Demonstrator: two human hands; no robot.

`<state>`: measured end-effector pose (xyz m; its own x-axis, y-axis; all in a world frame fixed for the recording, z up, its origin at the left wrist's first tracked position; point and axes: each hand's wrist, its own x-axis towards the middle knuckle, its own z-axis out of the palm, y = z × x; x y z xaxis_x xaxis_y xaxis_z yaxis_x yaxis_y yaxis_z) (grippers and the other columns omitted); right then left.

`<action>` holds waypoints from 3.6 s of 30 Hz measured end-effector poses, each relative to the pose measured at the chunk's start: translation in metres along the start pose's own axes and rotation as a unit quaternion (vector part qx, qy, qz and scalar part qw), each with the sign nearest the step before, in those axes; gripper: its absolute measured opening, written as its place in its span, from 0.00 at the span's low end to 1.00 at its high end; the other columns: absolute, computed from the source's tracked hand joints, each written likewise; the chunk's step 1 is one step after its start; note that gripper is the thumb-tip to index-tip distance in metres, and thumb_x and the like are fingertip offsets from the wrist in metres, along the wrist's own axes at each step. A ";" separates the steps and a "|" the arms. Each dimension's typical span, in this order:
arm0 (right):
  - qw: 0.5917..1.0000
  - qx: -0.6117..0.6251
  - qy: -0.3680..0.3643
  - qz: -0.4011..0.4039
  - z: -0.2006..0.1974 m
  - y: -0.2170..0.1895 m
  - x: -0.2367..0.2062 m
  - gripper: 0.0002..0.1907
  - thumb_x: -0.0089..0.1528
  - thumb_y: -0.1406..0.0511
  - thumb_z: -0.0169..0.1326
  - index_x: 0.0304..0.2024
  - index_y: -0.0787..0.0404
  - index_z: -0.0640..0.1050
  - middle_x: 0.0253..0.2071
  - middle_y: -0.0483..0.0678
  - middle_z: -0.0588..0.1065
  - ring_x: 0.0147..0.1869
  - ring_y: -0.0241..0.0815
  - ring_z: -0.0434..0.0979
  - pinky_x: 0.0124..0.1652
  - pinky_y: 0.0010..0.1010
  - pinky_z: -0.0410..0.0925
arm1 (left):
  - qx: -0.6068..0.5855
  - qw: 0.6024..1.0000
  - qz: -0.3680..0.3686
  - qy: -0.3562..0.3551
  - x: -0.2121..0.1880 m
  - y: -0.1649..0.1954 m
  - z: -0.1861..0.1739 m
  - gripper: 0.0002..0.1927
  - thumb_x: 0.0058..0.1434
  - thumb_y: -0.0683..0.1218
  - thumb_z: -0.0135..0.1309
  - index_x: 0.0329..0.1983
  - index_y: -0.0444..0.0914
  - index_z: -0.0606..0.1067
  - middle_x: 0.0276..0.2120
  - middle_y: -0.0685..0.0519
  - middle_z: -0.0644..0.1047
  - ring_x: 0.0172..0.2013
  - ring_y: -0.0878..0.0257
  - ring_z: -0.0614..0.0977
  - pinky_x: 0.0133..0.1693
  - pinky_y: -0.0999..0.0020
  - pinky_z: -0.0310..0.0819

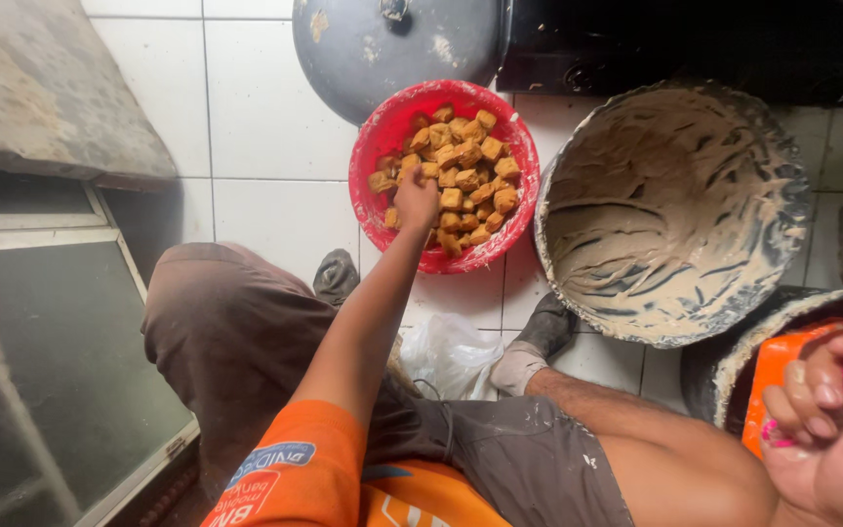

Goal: The person sits on the floor and coats fried tofu cubes with batter, holding each piece in one hand and spreading batter over it with a spatula, then drops the coated pieces into a pot of hot oil on the stove to fry. They take pieces one at a time from a red basin of tofu.

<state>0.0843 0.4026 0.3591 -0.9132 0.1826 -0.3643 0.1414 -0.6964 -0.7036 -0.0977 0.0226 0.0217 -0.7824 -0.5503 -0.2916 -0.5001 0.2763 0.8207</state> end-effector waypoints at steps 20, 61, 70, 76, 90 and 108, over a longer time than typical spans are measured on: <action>0.970 -0.237 -0.059 -0.013 0.041 0.013 0.012 0.13 0.79 0.59 0.48 0.47 0.62 0.73 0.29 0.42 0.64 0.29 0.31 0.58 0.33 0.25 0.55 | -0.203 0.942 0.135 -0.231 -0.062 0.082 0.046 0.14 0.73 0.47 0.50 0.58 0.38 0.74 0.48 0.49 0.82 0.48 0.63 0.83 0.52 0.65 0.79; 0.912 -0.389 -0.109 -0.077 0.070 0.040 -0.022 0.20 0.77 0.57 0.35 0.47 0.64 0.75 0.31 0.38 0.63 0.30 0.26 0.57 0.30 0.20 0.55 | -0.490 0.722 0.027 -0.488 -0.258 0.214 -0.077 0.13 0.72 0.43 0.57 0.53 0.31 0.71 0.45 0.50 0.78 0.45 0.67 0.80 0.49 0.71 0.77; 0.782 -0.578 -0.087 -0.215 0.083 0.039 -0.020 0.12 0.76 0.62 0.42 0.50 0.65 0.72 0.38 0.43 0.71 0.41 0.33 0.67 0.43 0.25 0.64 | -0.605 0.563 -0.007 -0.563 -0.273 0.216 -0.109 0.26 0.72 0.42 0.52 0.71 0.32 0.62 0.66 0.47 0.73 0.68 0.64 0.74 0.71 0.71 0.64; 0.641 -0.705 -0.036 -0.302 0.093 0.038 -0.023 0.11 0.73 0.63 0.51 0.44 0.66 0.74 0.36 0.52 0.70 0.35 0.44 0.70 0.37 0.33 0.63 | -0.582 0.666 0.053 -0.463 -0.265 0.224 -0.108 0.29 0.66 0.34 0.58 0.69 0.32 0.63 0.61 0.46 0.74 0.62 0.60 0.76 0.63 0.63 0.73; 0.546 -0.751 -0.049 -0.368 0.094 0.036 -0.035 0.08 0.72 0.65 0.55 0.47 0.65 0.77 0.39 0.54 0.73 0.38 0.51 0.75 0.38 0.38 0.68 | -0.104 0.808 0.572 -0.098 -0.177 0.253 -0.156 0.22 0.54 0.38 0.67 0.53 0.41 0.76 0.45 0.51 0.77 0.49 0.54 0.80 0.70 0.48 0.66; 0.814 -0.571 -0.051 -0.090 0.073 0.035 -0.016 0.14 0.71 0.61 0.46 0.44 0.61 0.80 0.24 0.36 0.59 0.28 0.27 0.54 0.27 0.22 0.51 | -0.352 0.847 -0.310 -0.251 -0.127 0.093 0.012 0.18 0.64 0.55 0.51 0.52 0.43 0.76 0.37 0.56 0.75 0.35 0.65 0.72 0.34 0.64 0.55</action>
<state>0.0754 0.3246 0.3853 -0.9773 0.1117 -0.1801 0.2112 0.4466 -0.8694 -0.0491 0.1277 0.1288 -0.5977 0.0357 -0.8009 -0.6660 -0.5782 0.4713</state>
